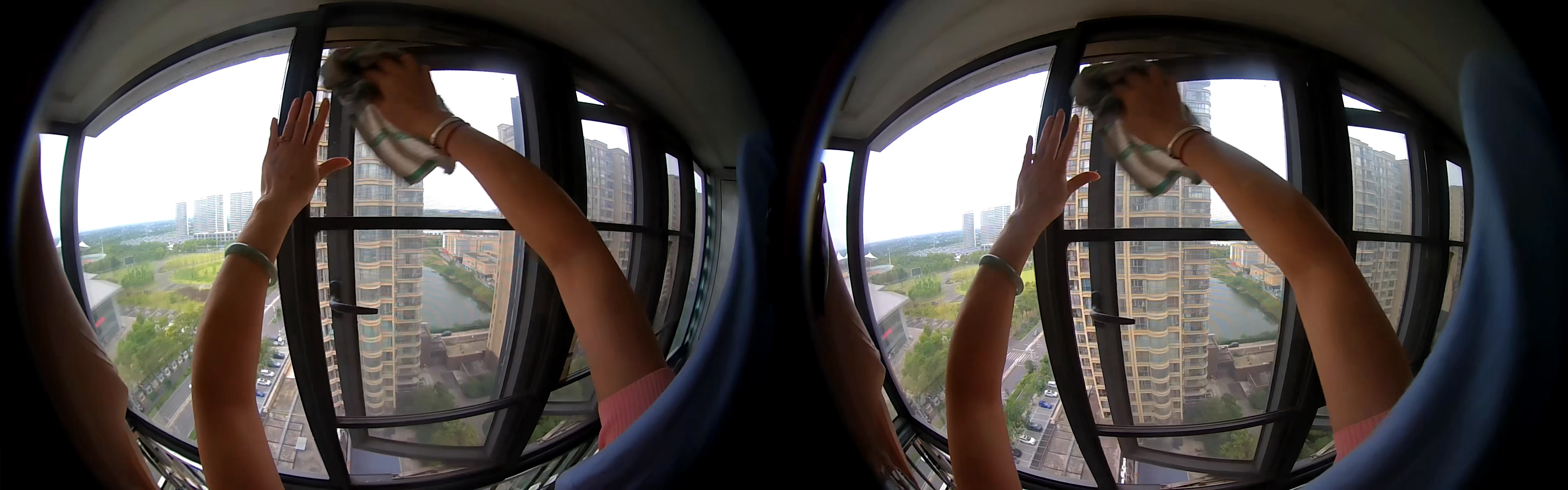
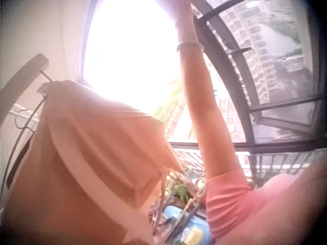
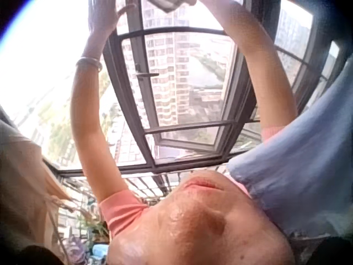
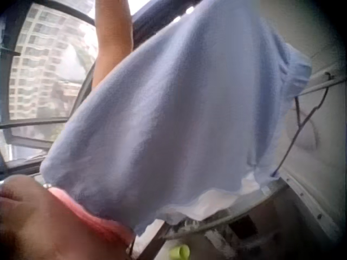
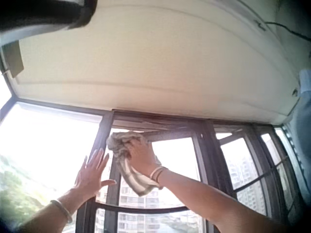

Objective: The person cleans the window frames and glass panes on a balcony using a cloth. They wipe the metal frames and glass surfaces, then rinse the cloth in a green basin of water and wring it out before resuming the cleaning task.

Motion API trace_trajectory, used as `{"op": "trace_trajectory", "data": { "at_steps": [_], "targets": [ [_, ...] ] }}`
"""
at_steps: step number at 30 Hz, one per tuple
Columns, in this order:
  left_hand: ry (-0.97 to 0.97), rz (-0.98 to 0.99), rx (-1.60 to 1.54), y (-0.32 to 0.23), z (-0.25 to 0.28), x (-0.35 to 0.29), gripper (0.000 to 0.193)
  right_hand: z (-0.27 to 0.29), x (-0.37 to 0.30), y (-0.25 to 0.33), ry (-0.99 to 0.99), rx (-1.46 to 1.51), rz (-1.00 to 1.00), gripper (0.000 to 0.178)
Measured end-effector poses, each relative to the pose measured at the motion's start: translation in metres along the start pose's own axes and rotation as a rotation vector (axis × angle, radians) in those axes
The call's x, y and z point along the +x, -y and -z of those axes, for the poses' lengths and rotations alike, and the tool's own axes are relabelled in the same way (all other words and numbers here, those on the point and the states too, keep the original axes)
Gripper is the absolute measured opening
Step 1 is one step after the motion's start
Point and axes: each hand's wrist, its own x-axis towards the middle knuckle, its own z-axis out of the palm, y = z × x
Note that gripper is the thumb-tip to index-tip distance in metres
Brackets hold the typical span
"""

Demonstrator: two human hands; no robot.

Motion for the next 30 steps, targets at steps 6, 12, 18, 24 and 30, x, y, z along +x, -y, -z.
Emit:
{"op": "trace_trajectory", "data": {
  "at_steps": [6,12,18,24,30],
  "targets": [
    [0.08,0.025,0.068,-0.002,0.009,0.001,0.091,0.025,-0.018,-0.076,0.004,-0.125,-0.157,0.038],
    [-0.107,-0.024,-0.062,-0.002,-0.013,0.002,0.092,0.066,-0.082,-0.221,0.021,-0.371,-0.6,0.045],
    [-0.141,-0.025,-0.117,-0.004,-0.015,0.003,0.089,0.034,-0.029,-0.179,0.183,-0.458,-0.38,0.03],
    [-0.11,-0.029,-0.06,0.0,-0.013,-0.001,0.09,-0.033,0.063,-0.031,-0.087,-0.027,-0.134,0.04],
    [-0.072,-0.026,0.021,0.001,-0.009,-0.001,0.091,-0.032,0.07,-0.11,0.137,-0.194,-0.135,0.036]
  ]
}}
